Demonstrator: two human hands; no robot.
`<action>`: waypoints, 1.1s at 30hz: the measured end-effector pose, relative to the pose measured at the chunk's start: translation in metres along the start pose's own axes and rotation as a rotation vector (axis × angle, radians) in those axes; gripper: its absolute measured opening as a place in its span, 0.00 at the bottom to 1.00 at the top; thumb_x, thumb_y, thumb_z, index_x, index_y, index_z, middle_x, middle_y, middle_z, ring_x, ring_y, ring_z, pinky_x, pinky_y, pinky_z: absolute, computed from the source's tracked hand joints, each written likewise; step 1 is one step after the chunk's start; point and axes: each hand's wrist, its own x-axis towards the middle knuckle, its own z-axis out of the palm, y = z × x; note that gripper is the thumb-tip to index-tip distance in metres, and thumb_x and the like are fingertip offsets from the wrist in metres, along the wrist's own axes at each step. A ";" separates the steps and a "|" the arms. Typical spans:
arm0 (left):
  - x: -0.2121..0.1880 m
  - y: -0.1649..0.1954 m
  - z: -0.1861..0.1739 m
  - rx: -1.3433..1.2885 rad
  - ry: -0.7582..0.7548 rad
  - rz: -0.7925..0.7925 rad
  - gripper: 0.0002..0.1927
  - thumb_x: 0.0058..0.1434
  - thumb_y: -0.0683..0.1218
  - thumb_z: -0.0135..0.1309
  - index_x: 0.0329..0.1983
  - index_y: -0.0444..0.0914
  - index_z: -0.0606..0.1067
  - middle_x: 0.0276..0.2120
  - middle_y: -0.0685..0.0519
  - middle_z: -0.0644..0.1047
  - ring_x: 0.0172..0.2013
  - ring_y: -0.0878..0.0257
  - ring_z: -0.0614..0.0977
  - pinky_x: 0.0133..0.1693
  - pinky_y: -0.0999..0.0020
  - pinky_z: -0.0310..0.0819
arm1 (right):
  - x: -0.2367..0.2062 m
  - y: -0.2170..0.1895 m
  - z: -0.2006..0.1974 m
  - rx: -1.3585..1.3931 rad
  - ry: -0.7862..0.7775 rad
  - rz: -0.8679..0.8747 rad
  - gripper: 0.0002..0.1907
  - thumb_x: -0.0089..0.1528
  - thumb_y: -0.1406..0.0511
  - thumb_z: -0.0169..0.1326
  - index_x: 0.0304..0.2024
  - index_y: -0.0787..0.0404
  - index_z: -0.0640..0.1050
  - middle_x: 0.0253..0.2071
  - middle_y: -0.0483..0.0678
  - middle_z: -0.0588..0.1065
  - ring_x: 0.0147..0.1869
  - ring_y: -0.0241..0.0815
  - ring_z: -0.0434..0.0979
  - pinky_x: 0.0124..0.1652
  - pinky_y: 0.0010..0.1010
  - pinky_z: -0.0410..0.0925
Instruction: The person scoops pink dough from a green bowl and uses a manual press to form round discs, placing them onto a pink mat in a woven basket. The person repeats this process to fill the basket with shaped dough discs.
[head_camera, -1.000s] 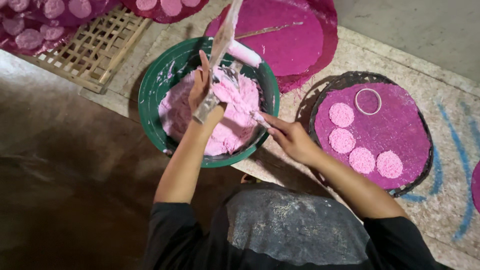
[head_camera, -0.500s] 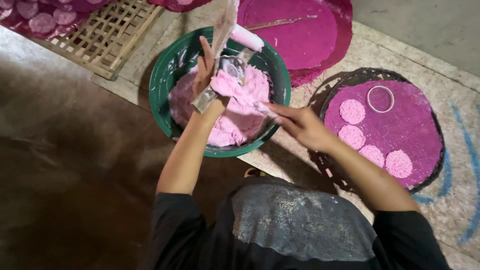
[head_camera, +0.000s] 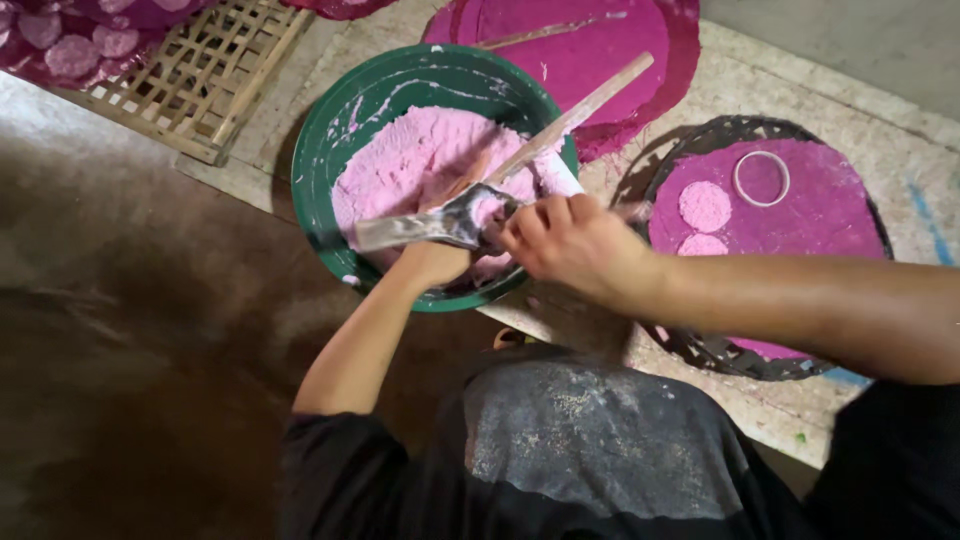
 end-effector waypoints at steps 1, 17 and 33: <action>-0.008 -0.005 0.001 -0.034 -0.112 -0.083 0.28 0.67 0.51 0.54 0.69 0.42 0.63 0.60 0.43 0.77 0.60 0.48 0.79 0.61 0.52 0.71 | -0.005 0.007 -0.009 0.038 -0.060 0.020 0.15 0.62 0.63 0.52 0.51 0.57 0.78 0.31 0.44 0.75 0.32 0.38 0.80 0.26 0.28 0.71; -0.006 0.020 -0.077 0.165 0.423 -0.192 0.36 0.64 0.49 0.64 0.74 0.46 0.64 0.77 0.37 0.49 0.67 0.35 0.68 0.60 0.50 0.75 | -0.032 -0.025 0.052 1.531 -0.314 0.750 0.25 0.65 0.69 0.53 0.65 0.51 0.74 0.51 0.50 0.83 0.34 0.50 0.82 0.40 0.32 0.74; 0.006 0.010 -0.051 0.228 0.159 -0.308 0.39 0.73 0.51 0.52 0.81 0.38 0.49 0.64 0.42 0.71 0.46 0.47 0.81 0.38 0.58 0.81 | -0.018 0.048 0.025 1.004 -0.672 0.592 0.17 0.72 0.56 0.45 0.59 0.48 0.78 0.28 0.54 0.79 0.28 0.48 0.76 0.30 0.38 0.70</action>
